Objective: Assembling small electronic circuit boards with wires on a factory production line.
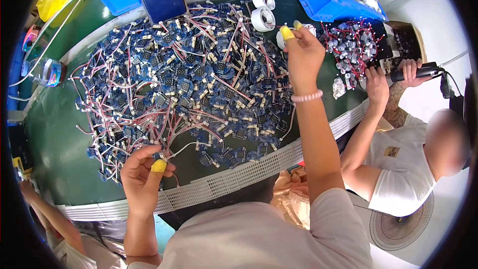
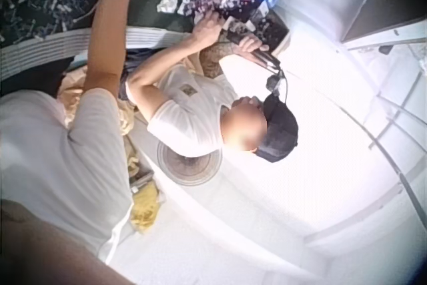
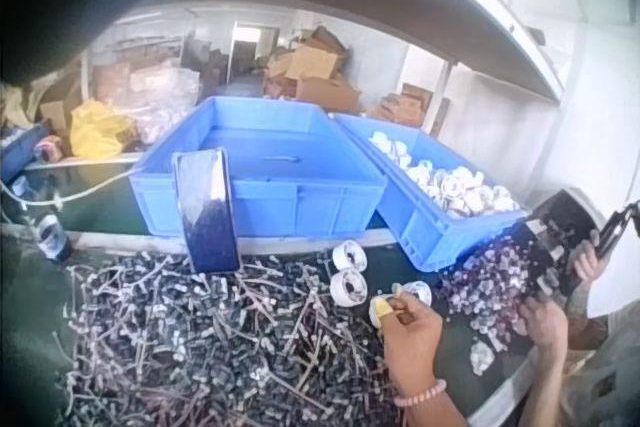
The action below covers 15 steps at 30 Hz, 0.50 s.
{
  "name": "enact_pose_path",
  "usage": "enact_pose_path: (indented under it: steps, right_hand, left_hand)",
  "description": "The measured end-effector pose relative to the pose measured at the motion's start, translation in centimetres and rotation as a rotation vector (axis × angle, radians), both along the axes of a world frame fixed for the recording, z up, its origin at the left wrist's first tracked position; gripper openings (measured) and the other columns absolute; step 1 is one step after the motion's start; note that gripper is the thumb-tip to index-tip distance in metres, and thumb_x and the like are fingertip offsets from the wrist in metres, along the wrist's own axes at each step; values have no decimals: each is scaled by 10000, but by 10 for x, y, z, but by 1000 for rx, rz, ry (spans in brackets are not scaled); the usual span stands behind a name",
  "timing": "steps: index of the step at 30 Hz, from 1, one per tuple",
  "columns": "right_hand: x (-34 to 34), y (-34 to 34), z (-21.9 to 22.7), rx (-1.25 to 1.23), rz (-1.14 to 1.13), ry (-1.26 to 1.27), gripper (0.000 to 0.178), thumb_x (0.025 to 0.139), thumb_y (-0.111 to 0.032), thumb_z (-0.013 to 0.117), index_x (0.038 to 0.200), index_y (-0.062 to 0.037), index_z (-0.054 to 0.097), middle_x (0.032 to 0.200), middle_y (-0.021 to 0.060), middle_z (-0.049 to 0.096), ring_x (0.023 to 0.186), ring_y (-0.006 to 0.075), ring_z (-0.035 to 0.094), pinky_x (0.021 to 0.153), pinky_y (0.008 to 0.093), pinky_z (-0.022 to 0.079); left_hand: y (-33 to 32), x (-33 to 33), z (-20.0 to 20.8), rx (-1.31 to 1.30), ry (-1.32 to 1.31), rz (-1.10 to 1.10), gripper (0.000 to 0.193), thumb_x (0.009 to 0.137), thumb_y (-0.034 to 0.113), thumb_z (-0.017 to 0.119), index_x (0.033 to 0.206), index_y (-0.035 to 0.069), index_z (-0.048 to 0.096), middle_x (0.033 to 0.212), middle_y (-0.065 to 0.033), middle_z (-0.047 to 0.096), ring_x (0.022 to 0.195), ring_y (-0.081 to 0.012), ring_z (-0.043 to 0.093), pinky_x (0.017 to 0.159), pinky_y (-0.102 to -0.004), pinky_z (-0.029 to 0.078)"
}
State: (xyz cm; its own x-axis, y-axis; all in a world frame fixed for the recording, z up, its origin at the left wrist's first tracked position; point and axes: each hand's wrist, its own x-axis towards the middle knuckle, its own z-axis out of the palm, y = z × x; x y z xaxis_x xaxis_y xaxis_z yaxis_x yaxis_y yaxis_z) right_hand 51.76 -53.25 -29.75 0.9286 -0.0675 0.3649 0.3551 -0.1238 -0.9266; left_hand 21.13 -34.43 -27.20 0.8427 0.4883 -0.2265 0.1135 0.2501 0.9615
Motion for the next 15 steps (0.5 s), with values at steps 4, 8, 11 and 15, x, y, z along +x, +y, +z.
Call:
enact_pose_path:
  steps: [4, 8, 11, 15]
  right_hand:
    - [14, 10, -12, -68, 39, 20, 158, 795, -4, 658, 943, 52, 659, 785, 35, 617, 568, 33, 492, 477, 168, 371]
    - [1, 10, -4, -73, 131, -265, 151, 821, 0, 601, 970, -15, 621, 947, 39, 607, 814, 90, 547, 683, 235, 456]
    - [-51, 10, 35, 140, 304, -87, 164, 914, -76, 521, 1029, 30, 570, 964, 107, 634, 817, 118, 584, 730, 232, 466]
    - [-123, 23, 38, 0, 638, 91, 133, 778, -6, 596, 900, 33, 632, 918, 108, 590, 802, 129, 527, 708, 231, 429]
  left_hand:
    - [-1, -9, -2, -15, 29, 11, 250, 844, -50, 541, 1094, -45, 550, 895, -113, 622, 737, -161, 637, 624, -239, 522]
    - [0, -9, -3, -2, 64, 60, 261, 841, -57, 527, 1102, -59, 551, 832, -107, 624, 764, -173, 644, 681, -253, 520]
    - [1, 1, 1, -72, -19, 6, 224, 863, -50, 531, 1083, -40, 573, 934, -98, 609, 820, -184, 645, 707, -259, 526]
    - [-3, 4, -1, -103, -72, 40, 208, 861, -42, 556, 1066, -35, 583, 985, -98, 590, 885, -186, 635, 736, -260, 529]
